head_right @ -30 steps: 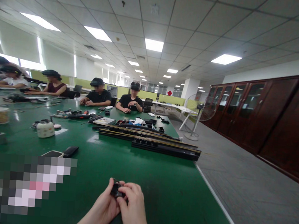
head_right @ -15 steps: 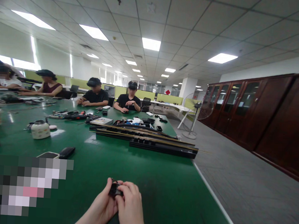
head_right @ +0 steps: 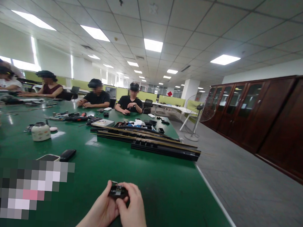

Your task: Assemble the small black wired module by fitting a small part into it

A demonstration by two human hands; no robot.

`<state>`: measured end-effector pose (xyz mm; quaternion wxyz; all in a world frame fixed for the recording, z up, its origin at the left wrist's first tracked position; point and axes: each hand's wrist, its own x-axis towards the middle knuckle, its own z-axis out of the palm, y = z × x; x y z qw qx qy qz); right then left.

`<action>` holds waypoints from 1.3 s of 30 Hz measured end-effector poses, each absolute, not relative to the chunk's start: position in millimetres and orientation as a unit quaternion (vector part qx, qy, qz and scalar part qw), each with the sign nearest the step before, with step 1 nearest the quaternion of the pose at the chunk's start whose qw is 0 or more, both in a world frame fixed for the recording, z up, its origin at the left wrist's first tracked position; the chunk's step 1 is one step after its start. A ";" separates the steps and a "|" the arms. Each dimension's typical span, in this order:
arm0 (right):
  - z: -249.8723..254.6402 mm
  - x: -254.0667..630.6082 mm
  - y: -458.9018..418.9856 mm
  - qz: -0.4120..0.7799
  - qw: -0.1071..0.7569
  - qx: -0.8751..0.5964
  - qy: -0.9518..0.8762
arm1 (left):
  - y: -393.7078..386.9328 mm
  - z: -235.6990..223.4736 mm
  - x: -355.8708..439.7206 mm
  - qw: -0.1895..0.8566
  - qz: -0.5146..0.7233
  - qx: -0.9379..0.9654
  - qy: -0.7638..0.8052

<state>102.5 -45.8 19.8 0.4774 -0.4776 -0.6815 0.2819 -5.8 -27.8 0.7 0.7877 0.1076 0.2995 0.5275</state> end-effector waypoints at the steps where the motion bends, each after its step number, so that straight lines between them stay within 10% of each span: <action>1: 20.2 102.4 -45.8 0.284 0.482 -0.481 -0.675 | -27.9 1.5 -6.0 0.788 0.526 0.108 0.301; 39: 16.4 102.7 -42.0 0.337 0.523 -0.465 -0.630 | -31.0 5.2 -9.9 0.836 0.493 0.119 0.210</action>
